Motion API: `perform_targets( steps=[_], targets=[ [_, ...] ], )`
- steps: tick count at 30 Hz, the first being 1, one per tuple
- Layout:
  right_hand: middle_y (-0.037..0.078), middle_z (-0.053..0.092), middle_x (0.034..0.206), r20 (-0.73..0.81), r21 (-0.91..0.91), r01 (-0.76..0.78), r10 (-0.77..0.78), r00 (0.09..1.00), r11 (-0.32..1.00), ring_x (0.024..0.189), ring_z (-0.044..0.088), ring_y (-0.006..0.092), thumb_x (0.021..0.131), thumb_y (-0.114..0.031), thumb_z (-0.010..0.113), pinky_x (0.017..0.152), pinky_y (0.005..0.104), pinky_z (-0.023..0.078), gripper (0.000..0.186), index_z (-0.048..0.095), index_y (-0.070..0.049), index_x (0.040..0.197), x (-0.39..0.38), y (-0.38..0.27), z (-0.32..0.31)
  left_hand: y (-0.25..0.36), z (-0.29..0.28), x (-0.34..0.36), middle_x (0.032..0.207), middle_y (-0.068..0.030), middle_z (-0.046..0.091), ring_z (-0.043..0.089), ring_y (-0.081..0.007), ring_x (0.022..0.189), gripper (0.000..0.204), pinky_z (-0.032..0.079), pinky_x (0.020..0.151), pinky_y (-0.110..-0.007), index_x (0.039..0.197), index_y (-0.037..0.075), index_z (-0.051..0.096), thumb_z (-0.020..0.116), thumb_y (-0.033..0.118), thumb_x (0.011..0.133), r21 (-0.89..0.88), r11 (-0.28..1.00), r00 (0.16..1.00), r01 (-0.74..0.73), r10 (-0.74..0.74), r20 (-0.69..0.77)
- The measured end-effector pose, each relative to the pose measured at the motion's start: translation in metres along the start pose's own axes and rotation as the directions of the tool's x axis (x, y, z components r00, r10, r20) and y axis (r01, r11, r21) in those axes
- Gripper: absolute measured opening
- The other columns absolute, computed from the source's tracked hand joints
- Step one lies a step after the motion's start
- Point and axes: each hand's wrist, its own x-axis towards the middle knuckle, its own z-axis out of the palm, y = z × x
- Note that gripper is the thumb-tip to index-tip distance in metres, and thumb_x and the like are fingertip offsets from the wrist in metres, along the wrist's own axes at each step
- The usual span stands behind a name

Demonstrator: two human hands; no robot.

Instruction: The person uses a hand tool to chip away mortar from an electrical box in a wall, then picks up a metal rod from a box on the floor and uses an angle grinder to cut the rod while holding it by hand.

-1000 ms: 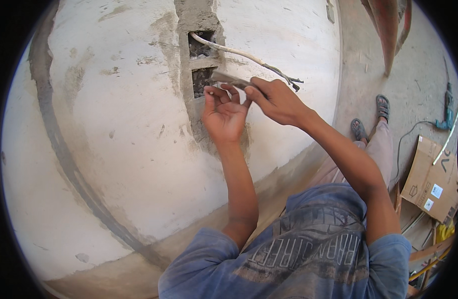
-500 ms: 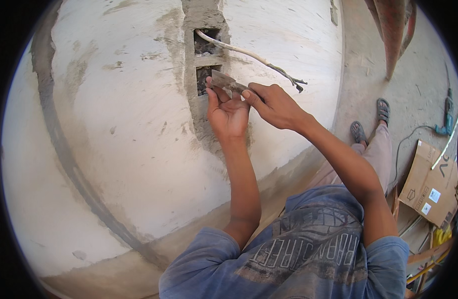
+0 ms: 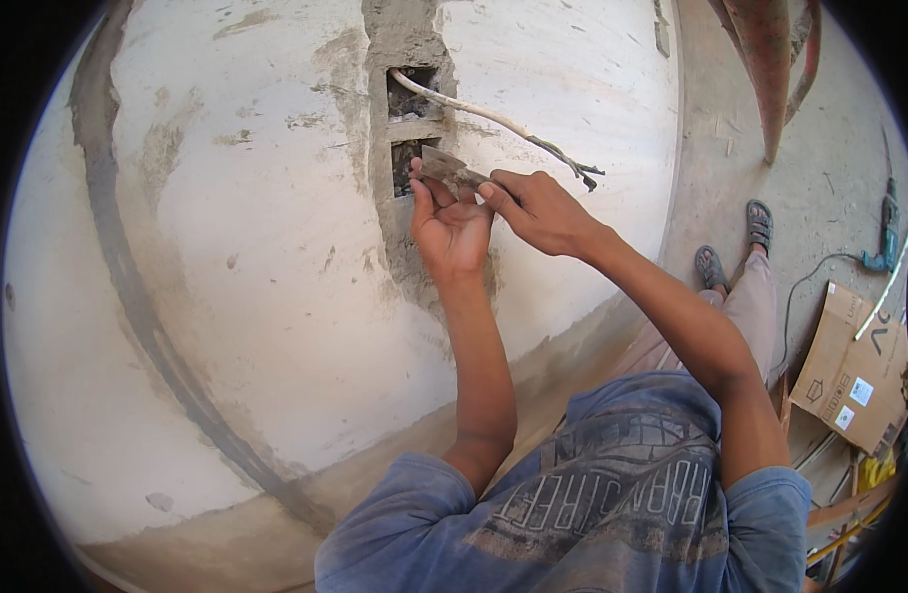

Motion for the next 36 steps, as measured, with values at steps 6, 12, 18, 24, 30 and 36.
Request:
perform_targets(
  steps=[6, 12, 18, 24, 30, 36],
  targets=[
    [0.022, 0.057, 0.061, -0.009, -0.025, 0.031, -0.031, 0.999, 0.999, 0.061, 0.057, 0.0373, 0.097, -0.044, 0.041, 0.060, 0.0450, 0.043, 0.049, 0.059, 0.000, 0.083, 0.002, 0.001, 0.000, 0.002, -0.004, 0.005, 0.115, 0.0095, 0.065, 0.048, -0.0161, 0.119, 0.025, 0.028, 0.107, -0.051, 0.117, 0.022, 0.062, 0.060, 0.026, 0.093, -0.001, 0.999, 0.999, 0.032, -0.032, -0.010],
    [0.021, 0.056, 0.060, 0.008, -0.032, -0.016, 0.016, 1.000, 0.999, 0.058, 0.056, 0.0358, 0.098, -0.043, 0.041, 0.059, 0.0441, 0.042, 0.049, 0.060, 0.000, 0.085, -0.004, 0.001, -0.013, -0.005, -0.003, -0.010, 0.109, 0.0139, 0.065, 0.050, -0.0123, 0.115, 0.024, 0.027, 0.105, -0.054, 0.118, 0.023, 0.060, 0.059, 0.025, 0.094, 0.043, 0.999, 0.995, -0.013, 0.017, -0.096],
    [0.021, 0.054, 0.059, -0.039, 0.023, -0.010, 0.011, 0.999, 1.000, 0.055, 0.051, 0.0342, 0.098, -0.041, 0.041, 0.057, 0.0425, 0.040, 0.048, 0.060, 0.001, 0.087, -0.017, -0.003, -0.016, -0.003, 0.002, -0.021, 0.111, 0.0130, 0.064, 0.049, -0.0129, 0.113, 0.018, 0.026, 0.108, -0.056, 0.112, 0.022, 0.063, 0.056, 0.022, 0.096, 0.001, 1.000, 1.000, -0.005, 0.005, -0.029],
    [0.022, 0.053, 0.059, -0.024, 0.086, 0.026, -0.024, 0.999, 0.996, 0.055, 0.050, 0.0361, 0.098, -0.038, 0.043, 0.055, 0.0427, 0.039, 0.044, 0.057, 0.001, 0.084, -0.019, -0.019, -0.008, 0.002, 0.007, -0.025, 0.113, 0.0096, 0.065, 0.047, -0.0142, 0.121, 0.023, 0.027, 0.108, -0.052, 0.118, 0.021, 0.063, 0.056, 0.025, 0.096, -0.005, 0.996, 0.996, 0.088, -0.088, 0.003],
    [0.022, 0.052, 0.058, 0.007, 0.027, 0.040, -0.041, 0.999, 0.999, 0.054, 0.051, 0.0367, 0.098, -0.036, 0.044, 0.054, 0.0425, 0.039, 0.043, 0.054, 0.002, 0.082, -0.005, -0.013, 0.002, 0.004, -0.002, -0.004, 0.119, 0.0034, 0.065, 0.051, -0.0176, 0.120, 0.025, 0.027, 0.110, -0.048, 0.120, 0.018, 0.062, 0.053, 0.023, 0.097, -0.093, 0.996, 0.999, 0.003, -0.007, -0.040],
    [0.022, 0.054, 0.059, -0.017, 0.009, -0.007, 0.008, 1.000, 1.000, 0.054, 0.053, 0.0356, 0.098, -0.040, 0.043, 0.054, 0.0426, 0.040, 0.046, 0.056, 0.001, 0.081, -0.001, -0.014, 0.000, 0.005, 0.003, -0.006, 0.130, 0.0041, 0.057, 0.048, -0.0182, 0.123, 0.024, 0.023, 0.111, -0.055, 0.118, 0.016, 0.062, 0.050, 0.022, 0.098, -0.104, 0.994, 1.000, -0.026, 0.025, -0.009]
  ],
)
